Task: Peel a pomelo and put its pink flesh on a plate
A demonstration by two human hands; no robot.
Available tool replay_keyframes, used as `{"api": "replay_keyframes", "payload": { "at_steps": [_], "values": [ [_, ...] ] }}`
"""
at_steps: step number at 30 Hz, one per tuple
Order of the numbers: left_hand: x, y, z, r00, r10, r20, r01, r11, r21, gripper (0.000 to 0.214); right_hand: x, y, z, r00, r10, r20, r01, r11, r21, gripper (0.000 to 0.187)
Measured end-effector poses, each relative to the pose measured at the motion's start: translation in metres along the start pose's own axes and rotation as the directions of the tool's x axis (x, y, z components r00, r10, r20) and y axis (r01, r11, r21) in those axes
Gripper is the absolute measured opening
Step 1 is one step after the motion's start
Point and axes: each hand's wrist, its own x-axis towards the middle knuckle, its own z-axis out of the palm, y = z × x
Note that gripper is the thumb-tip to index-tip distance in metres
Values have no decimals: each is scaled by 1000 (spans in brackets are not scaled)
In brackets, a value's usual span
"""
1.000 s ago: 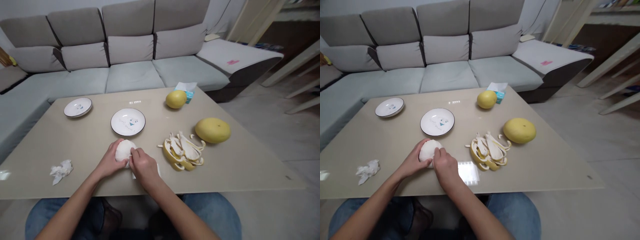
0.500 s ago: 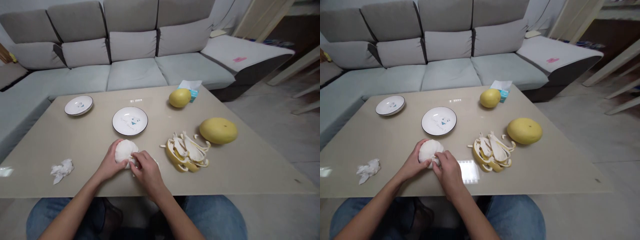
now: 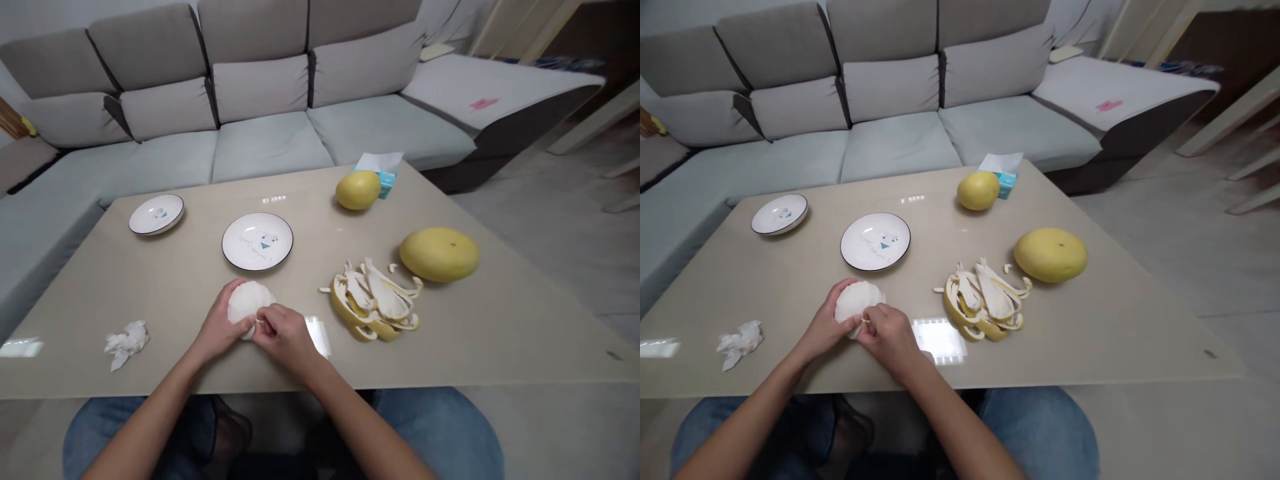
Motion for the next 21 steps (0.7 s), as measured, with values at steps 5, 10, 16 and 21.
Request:
{"api": "replay_keyframes", "payload": {
  "at_steps": [5, 10, 16, 21],
  "values": [
    [2, 3, 1, 1000, -22, -22, 22, 1000, -2, 65, 0, 3, 12, 995, 16, -94, -17, 1000, -7, 16],
    [1, 12, 6, 999, -33, -27, 34, 999, 39, 62, -6, 4, 12, 975, 114, -188, -115, 993, 5, 13],
    [-1, 11, 9, 999, -23, -40, 25, 999, 46, 65, -17, 4, 17, 949, 174, -263, -167, 985, 47, 13],
    [-3, 7, 7, 999, -19, -42, 19, 1000, 19, 66, -23, 7, 20, 960, 122, -253, -111, 992, 57, 12]
  ]
}}
